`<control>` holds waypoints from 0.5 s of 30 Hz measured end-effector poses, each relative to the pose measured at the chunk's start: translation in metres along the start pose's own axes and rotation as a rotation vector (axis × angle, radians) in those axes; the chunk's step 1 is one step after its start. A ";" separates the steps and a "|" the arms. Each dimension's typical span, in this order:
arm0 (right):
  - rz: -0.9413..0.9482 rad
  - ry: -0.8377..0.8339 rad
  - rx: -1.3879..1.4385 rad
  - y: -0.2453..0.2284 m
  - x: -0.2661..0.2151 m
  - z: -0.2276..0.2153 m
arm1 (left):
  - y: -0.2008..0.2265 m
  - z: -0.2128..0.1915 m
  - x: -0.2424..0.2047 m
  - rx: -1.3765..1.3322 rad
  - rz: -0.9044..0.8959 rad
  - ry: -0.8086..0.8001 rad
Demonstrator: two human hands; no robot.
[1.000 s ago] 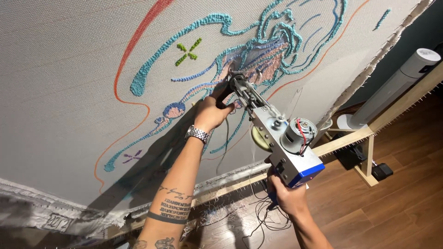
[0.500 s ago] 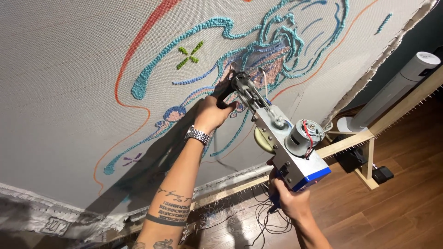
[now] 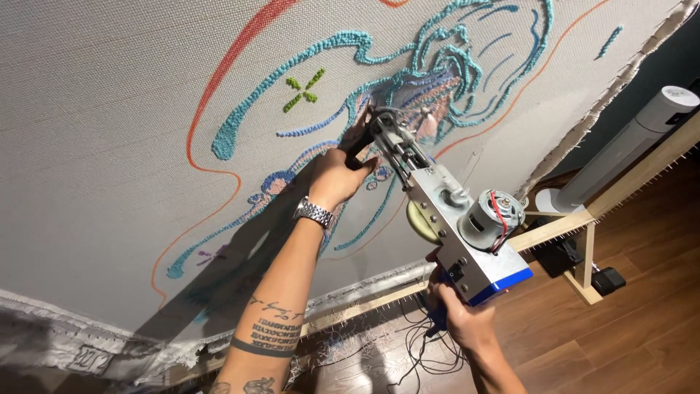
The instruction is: Using a tufting gun to weave yarn into a rug canvas following a pre-drawn design.
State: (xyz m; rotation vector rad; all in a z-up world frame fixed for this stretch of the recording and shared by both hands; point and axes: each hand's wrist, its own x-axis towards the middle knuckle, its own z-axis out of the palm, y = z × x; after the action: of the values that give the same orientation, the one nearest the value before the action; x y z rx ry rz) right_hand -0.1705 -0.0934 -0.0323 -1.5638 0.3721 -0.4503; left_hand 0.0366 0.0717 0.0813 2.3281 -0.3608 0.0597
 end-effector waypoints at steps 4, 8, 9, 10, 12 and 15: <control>-0.203 -0.109 0.204 -0.018 -0.002 0.008 | 0.005 -0.005 -0.002 -0.021 -0.012 -0.015; -0.094 0.007 0.104 0.001 0.001 0.002 | 0.005 -0.005 0.002 -0.020 0.007 0.017; -0.080 0.035 0.119 0.003 0.000 0.002 | 0.005 -0.004 0.001 -0.019 0.028 0.033; -0.082 0.036 0.119 0.002 0.000 0.001 | 0.005 -0.004 0.001 -0.020 0.030 0.034; 0.065 0.075 0.050 -0.001 -0.002 0.000 | 0.006 -0.004 0.002 -0.030 -0.001 0.016; 0.043 0.070 0.071 -0.013 -0.003 0.004 | 0.011 -0.009 0.000 -0.032 0.018 0.013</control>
State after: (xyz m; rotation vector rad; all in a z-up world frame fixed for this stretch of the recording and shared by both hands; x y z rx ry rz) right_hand -0.1721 -0.0879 -0.0200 -1.4713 0.4381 -0.4809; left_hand 0.0341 0.0702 0.0952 2.2915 -0.3739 0.0774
